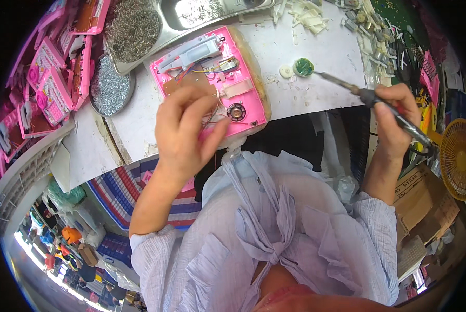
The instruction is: Soldering wires to electronic components and assembling the casing of a toy.
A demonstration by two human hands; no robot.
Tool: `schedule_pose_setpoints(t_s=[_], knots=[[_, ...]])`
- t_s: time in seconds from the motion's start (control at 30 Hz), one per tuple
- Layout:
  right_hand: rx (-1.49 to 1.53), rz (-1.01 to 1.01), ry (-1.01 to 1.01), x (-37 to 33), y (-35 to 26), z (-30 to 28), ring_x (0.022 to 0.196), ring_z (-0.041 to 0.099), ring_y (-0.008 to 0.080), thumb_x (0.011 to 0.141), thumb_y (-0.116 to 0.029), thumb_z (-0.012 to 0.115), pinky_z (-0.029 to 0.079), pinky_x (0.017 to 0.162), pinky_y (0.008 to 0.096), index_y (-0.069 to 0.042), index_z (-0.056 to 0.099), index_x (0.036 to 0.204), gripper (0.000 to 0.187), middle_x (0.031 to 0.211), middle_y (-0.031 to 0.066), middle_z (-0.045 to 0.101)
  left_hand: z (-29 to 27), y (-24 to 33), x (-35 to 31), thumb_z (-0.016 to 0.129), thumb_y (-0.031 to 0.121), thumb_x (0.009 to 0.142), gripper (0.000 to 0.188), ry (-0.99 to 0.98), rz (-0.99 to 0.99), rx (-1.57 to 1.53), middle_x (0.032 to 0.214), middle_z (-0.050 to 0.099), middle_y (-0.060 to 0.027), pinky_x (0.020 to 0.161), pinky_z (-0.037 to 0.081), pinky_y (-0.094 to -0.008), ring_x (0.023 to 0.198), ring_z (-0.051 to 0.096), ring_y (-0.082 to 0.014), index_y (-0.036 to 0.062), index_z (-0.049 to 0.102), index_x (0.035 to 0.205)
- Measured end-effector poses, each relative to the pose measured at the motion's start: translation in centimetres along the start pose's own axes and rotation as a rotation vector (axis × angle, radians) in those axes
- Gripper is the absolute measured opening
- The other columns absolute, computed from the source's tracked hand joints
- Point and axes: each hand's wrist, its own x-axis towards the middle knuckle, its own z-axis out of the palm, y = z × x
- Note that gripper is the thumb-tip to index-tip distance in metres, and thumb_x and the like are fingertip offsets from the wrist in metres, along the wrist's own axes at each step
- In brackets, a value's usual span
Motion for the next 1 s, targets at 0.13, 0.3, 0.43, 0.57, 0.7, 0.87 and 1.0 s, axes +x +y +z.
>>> schedule_pose_setpoints(t_s=[0.13, 0.3, 0.43, 0.57, 0.7, 0.87, 1.0], knots=[[0.142, 0.027, 0.336, -0.1, 0.4, -3.8, 0.073, 0.056, 0.0065, 0.093, -0.008, 0.066, 0.047, 0.069, 0.0208, 0.003, 0.064, 0.108, 0.019, 0.088, 0.0032, 0.065, -0.7, -0.4, 1.3, 0.083, 0.018, 0.075, 0.035, -0.193, 0.165, 0.142, 0.114, 0.063, -0.0112, 0.074, 0.046, -0.0402, 0.087, 0.061, -0.0253, 0.0112, 0.075, 0.108], [0.153, -0.139, 0.566, -1.4, -1.4, -12.8, 0.069, 0.055, 0.0043, 0.092, -0.006, 0.071, 0.042, 0.061, 0.0175, -0.002, 0.068, 0.094, 0.006, 0.085, 0.001, 0.066, -0.5, -1.2, 0.6, 0.081, 0.017, 0.077, 0.03, -0.197, 0.208, 0.184, 0.113, 0.064, -0.0116, 0.079, 0.044, -0.0402, 0.087, 0.06, -0.0267, 0.0122, 0.078, 0.106], [-0.244, -0.127, 0.734, -0.4, -2.5, -14.4, 0.069, 0.051, 0.0019, 0.089, -0.007, 0.073, 0.035, 0.062, 0.017, -0.002, 0.07, 0.088, 0.006, 0.076, -0.0046, 0.062, -0.8, -0.8, 0.1, 0.076, 0.009, 0.079, 0.03, -0.199, 0.182, 0.158, 0.114, 0.064, -0.0137, 0.084, 0.045, -0.0408, 0.091, 0.058, -0.029, 0.0091, 0.078, 0.109], [-0.371, -0.137, 0.796, 2.5, -1.8, -14.9, 0.064, 0.052, 0.0032, 0.087, -0.009, 0.073, 0.038, 0.059, 0.0219, -0.003, 0.071, 0.082, 0.008, 0.071, -0.0044, 0.062, -0.7, -0.7, -0.2, 0.073, 0.003, 0.081, 0.029, -0.199, 0.157, 0.148, 0.113, 0.063, -0.0144, 0.084, 0.046, -0.0411, 0.093, 0.058, -0.03, 0.0073, 0.078, 0.109], [-0.424, -0.126, 0.844, 4.2, -1.9, -17.1, 0.063, 0.051, 0.0029, 0.085, -0.01, 0.072, 0.039, 0.059, 0.0221, -0.004, 0.071, 0.077, 0.01, 0.068, -0.0038, 0.061, -0.5, -0.4, -0.3, 0.073, 0.003, 0.081, 0.028, -0.191, 0.127, 0.156, 0.113, 0.063, -0.0148, 0.085, 0.046, -0.0411, 0.096, 0.059, -0.0308, 0.0073, 0.078, 0.108], [-0.092, 0.151, 0.699, 7.1, 3.4, -19.7, 0.065, 0.057, 0.0109, 0.09, -0.018, 0.077, 0.046, 0.062, 0.0263, -0.006, 0.071, 0.091, 0.013, 0.073, 0.0003, 0.065, -0.2, -0.7, -0.1, 0.076, 0.006, 0.077, 0.032, -0.145, 0.136, 0.106, 0.109, 0.065, -0.0126, 0.082, 0.045, -0.0401, 0.09, 0.06, -0.0282, 0.0091, 0.078, 0.109], [0.954, 0.222, 0.397, 2.8, 8.0, -17.6, 0.079, 0.063, 0.0182, 0.103, -0.037, 0.062, 0.053, 0.063, 0.0304, -0.005, 0.064, 0.117, 0.035, 0.105, 0.0159, 0.07, -0.7, -1.4, -0.5, 0.078, 0.008, 0.074, 0.033, -0.059, 0.103, 0.05, 0.104, 0.064, -0.01, 0.079, 0.045, -0.0396, 0.087, 0.06, -0.0269, 0.0106, 0.078, 0.107]])
